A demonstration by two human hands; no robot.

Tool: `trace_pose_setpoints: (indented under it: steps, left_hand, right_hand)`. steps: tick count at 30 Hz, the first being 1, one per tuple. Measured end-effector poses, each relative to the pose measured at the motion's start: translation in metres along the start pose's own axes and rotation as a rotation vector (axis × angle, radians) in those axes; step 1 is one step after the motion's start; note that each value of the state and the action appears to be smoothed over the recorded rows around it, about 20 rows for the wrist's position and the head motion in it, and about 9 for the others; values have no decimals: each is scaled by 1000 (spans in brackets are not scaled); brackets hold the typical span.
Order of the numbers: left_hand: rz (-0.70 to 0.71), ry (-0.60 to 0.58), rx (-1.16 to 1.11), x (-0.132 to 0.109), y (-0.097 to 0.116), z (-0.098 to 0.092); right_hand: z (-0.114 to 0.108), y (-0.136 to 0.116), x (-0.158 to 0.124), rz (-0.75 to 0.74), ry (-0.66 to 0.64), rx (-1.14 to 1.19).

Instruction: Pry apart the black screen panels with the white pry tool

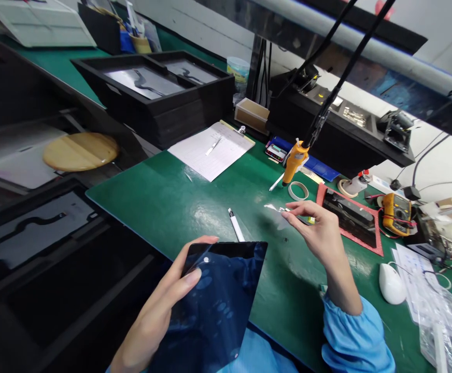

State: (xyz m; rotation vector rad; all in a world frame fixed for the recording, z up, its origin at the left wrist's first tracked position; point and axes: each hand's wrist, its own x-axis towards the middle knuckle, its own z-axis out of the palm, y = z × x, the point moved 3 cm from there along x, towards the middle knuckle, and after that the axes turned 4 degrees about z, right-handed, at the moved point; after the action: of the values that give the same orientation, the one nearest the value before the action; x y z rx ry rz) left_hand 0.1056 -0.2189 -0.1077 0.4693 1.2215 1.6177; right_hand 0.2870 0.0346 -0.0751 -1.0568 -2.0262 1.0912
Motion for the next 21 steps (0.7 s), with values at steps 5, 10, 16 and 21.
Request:
trace_pose_setpoints:
  steps: [5, 10, 16, 21]
  left_hand:
    - [38, -61, -21, 0, 0, 4]
    - [100, -156, -56, 5, -13, 2]
    - [198, -277, -99, 8, -25, 5]
    - [182, -331, -51, 3, -20, 14]
  right_hand:
    - [-10, -8, 2, -17, 87, 192]
    - [1, -30, 6, 66, -15, 466]
    - [19, -58, -41, -4, -59, 529]
    - [19, -81, -78, -579, -242, -107]
